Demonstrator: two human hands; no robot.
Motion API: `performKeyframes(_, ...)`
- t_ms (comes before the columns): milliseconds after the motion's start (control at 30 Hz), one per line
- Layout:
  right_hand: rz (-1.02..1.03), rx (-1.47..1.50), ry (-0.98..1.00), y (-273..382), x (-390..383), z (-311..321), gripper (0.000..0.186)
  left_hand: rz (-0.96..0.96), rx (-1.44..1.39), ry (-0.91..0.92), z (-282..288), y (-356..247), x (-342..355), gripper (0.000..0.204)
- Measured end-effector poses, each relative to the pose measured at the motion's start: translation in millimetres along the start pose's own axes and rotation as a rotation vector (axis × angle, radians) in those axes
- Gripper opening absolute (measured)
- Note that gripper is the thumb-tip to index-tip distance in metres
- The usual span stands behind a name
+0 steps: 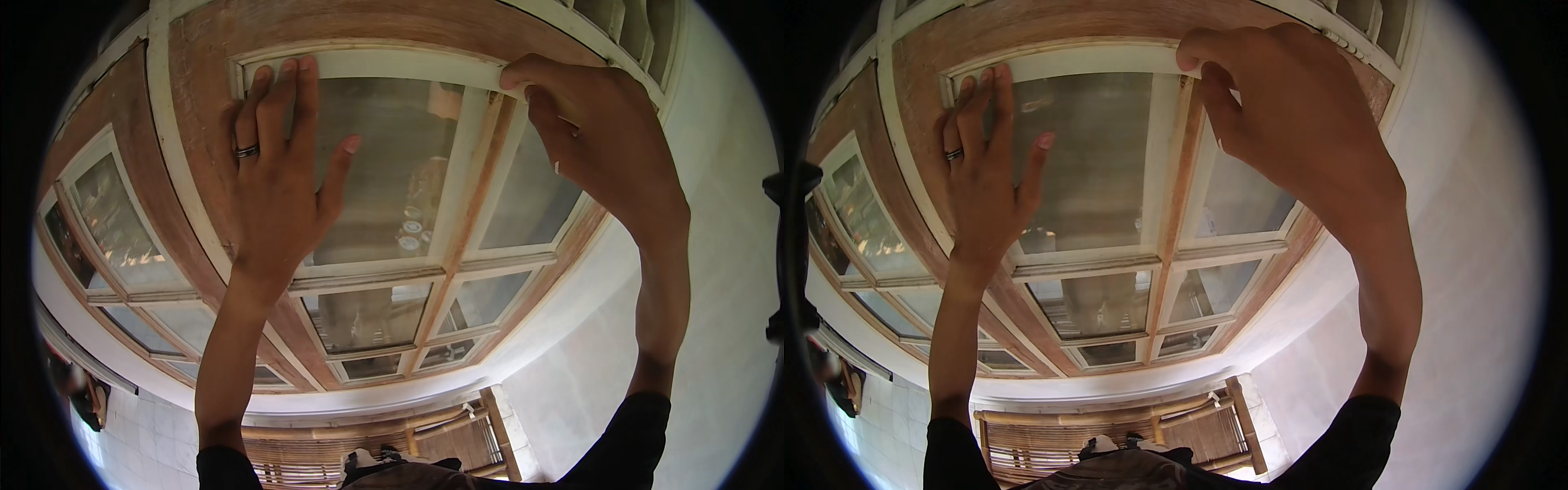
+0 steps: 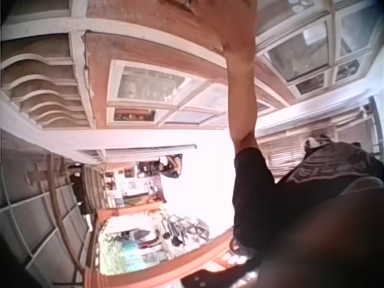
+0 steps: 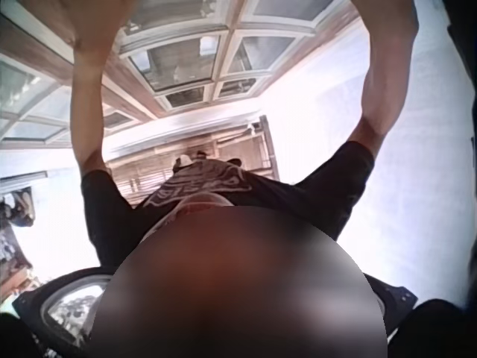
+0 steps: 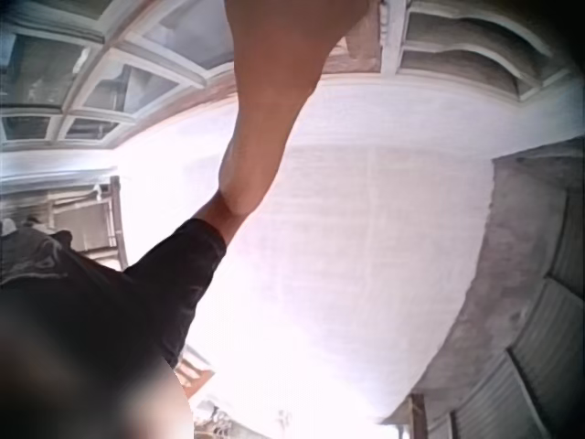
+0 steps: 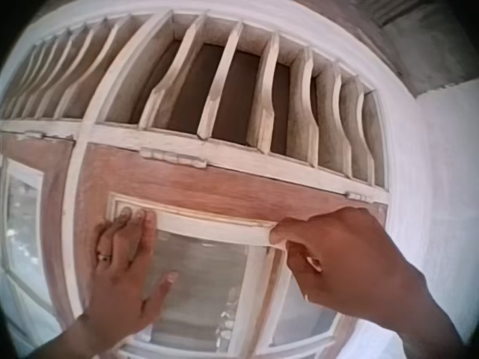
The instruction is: The person applies masking tape along the edges of a wooden window frame to protect the glass and adjacent surfaces. They then use sandpaper to smooth the wooden frame around the taped areas.
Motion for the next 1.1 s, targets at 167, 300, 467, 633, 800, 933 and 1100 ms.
performKeyframes(167,-0.055,-0.064,-0.019,2.4,3.9,-6.5,0.02,-0.013,-0.006,-0.009,2.4,-0.6,-1.6,0.072)
performKeyframes(300,-0.105,-0.035,-0.015,6.8,10.8,-10.0,0.021,-0.008,0.005,-0.007,1.2,-0.2,-1.6,0.071)
performKeyframes(467,-0.153,-0.072,0.005,10.5,16.7,-10.7,0.022,-0.009,-0.007,-0.002,-0.3,0.3,-1.5,0.071)
performKeyframes(633,-0.249,-0.07,0.058,3.4,19.3,-14.4,0.02,-0.007,-0.007,-0.002,-0.7,0.3,-1.7,0.071)
performKeyframes(800,-0.259,-0.09,0.072,2.4,20.4,-17.0,0.018,-0.003,-0.017,-0.008,-0.8,0.0,-1.9,0.071)
performKeyframes(933,-0.224,-0.098,0.05,4.4,23.7,-17.3,0.016,0.003,-0.014,-0.009,-1.3,-0.1,-2.2,0.071)
performKeyframes(1100,-0.273,-0.088,0.087,3.9,26.0,-16.9,0.014,0.003,-0.024,-0.014,-1.5,-0.3,-1.9,0.072)
Point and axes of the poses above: each hand's wrist, its own x-axis towards the middle knuckle, its own z-axis out of the back of the hand, y = z × x, the point moved 9 cm from there along x, towards the middle knuckle, and after that the axes turned 10 degrees about x, right-handed, at the moved point
